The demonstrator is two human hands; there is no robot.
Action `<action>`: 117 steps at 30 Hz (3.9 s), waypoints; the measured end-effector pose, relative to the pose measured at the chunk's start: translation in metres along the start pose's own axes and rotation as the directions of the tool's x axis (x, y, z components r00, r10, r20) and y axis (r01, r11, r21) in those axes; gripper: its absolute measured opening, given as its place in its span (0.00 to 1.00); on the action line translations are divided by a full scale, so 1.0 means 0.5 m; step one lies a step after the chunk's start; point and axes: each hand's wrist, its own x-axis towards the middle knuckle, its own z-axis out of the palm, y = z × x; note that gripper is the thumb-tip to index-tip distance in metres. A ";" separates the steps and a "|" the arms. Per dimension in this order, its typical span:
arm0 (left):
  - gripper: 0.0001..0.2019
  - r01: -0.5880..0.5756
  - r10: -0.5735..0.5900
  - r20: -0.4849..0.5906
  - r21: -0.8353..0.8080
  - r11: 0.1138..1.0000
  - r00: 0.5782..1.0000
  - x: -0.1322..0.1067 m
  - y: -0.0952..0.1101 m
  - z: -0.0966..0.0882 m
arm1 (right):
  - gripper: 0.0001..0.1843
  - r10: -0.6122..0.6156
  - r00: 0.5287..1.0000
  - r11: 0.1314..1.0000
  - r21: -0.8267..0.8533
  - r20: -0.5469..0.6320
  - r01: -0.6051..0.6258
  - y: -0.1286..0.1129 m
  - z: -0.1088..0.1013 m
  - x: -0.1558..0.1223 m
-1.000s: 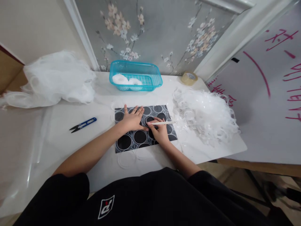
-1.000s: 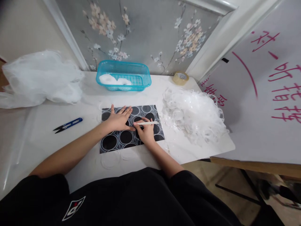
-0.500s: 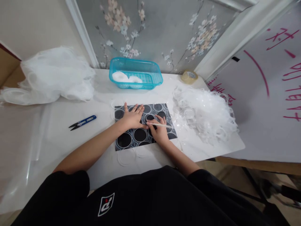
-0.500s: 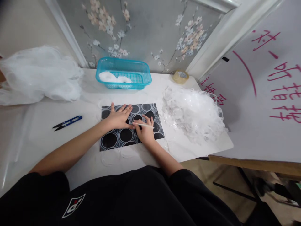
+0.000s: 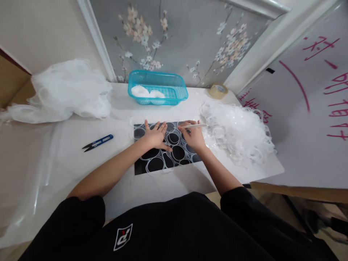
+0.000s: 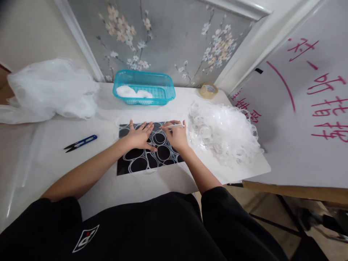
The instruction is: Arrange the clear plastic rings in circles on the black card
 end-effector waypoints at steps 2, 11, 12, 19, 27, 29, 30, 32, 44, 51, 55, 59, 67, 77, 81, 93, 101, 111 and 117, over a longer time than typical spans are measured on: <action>0.62 -0.039 0.040 0.018 -0.013 0.999 0.999 -0.004 -0.011 -0.006 | 0.15 0.053 0.999 0.985 0.163 0.009 -0.054 0.002 0.006 -0.017; 0.53 -0.094 0.093 -0.014 -0.085 0.992 0.996 0.000 -0.020 -0.008 | 0.15 0.176 0.982 0.939 0.311 -0.065 -0.148 0.004 0.060 -0.090; 0.51 -0.095 0.092 -0.043 -0.072 0.993 0.995 0.000 -0.014 -0.002 | 0.14 0.169 0.983 0.946 0.292 -0.065 -0.143 0.005 0.062 -0.090; 0.52 -0.071 0.069 -0.064 -0.032 0.997 0.996 -0.004 0.000 0.026 | 0.12 0.150 0.985 0.962 0.219 0.083 -0.164 -0.001 0.071 -0.087; 0.58 -0.066 0.066 -0.056 0.002 0.998 0.996 0.000 0.000 0.024 | 0.13 0.211 0.973 0.925 0.303 0.089 -0.229 -0.010 0.066 -0.098; 0.58 -0.066 0.066 -0.056 0.003 0.998 0.996 0.001 0.001 0.024 | 0.13 0.208 0.975 0.931 0.291 0.082 -0.223 -0.011 0.067 -0.098; 0.58 -0.065 0.065 -0.058 0.003 0.998 0.996 0.001 0.001 0.025 | 0.13 0.206 0.975 0.933 0.284 0.080 -0.220 -0.011 0.067 -0.099; 0.58 -0.066 0.066 -0.068 0.004 0.998 0.996 0.002 0.001 0.026 | 0.12 0.199 0.977 0.939 0.271 0.078 -0.213 -0.012 0.068 -0.099; 0.56 -0.056 0.056 -0.049 -0.005 0.998 0.997 -0.001 0.005 0.019 | 0.11 0.160 0.986 0.965 0.199 0.055 -0.168 -0.012 0.073 -0.108; 0.52 -0.055 0.055 -0.047 0.007 0.998 0.997 -0.002 0.006 0.020 | 0.07 -0.063 0.991 0.993 -0.094 0.120 0.074 -0.025 0.066 -0.112; 0.58 -0.036 0.036 -0.023 0.007 0.999 0.999 -0.003 0.009 0.016 | 0.09 -0.092 0.993 0.978 -0.181 0.075 0.104 -0.009 0.018 -0.047; 0.60 -0.032 0.032 -0.033 -0.019 0.999 0.999 -0.005 0.009 0.015 | 0.11 -0.114 0.990 0.964 -0.250 -0.077 0.091 0.002 -0.002 -0.013; 0.56 -0.085 0.079 -0.059 -0.094 0.992 0.995 -0.020 -0.008 0.027 | 0.13 -0.101 0.994 0.995 0.028 0.031 0.100 0.010 0.047 -0.038; 0.41 -0.006 -0.005 -0.168 -0.066 0.998 0.986 -0.069 0.013 0.066 | 0.11 -0.241 0.971 0.955 0.182 0.006 0.236 0.041 0.080 0.031; 0.42 0.009 -0.018 -0.152 -0.060 0.998 0.988 -0.066 0.008 0.067 | 0.12 -0.177 0.973 0.974 0.118 -0.146 0.195 0.092 0.034 0.047; 0.42 -0.030 0.009 -0.264 -0.076 0.997 0.964 -0.075 -0.018 0.056 | 0.15 -0.007 0.999 0.858 0.512 -0.042 0.028 0.044 0.057 0.020; 0.15 -0.244 0.209 -0.418 -0.032 0.969 0.884 -0.056 0.007 0.046 | 0.20 0.276 0.942 0.416 0.860 0.192 -0.297 0.087 0.017 0.043; 0.12 -0.249 0.198 -0.373 -0.094 0.964 0.906 -0.033 0.027 0.020 | 0.11 0.202 0.878 -0.066 0.901 0.434 -0.430 0.062 -0.056 0.037; 0.07 -0.257 0.191 -0.326 -0.172 0.951 0.926 -0.023 0.034 0.023 | 0.12 0.192 0.934 -0.092 0.953 0.303 -0.290 0.066 -0.103 0.038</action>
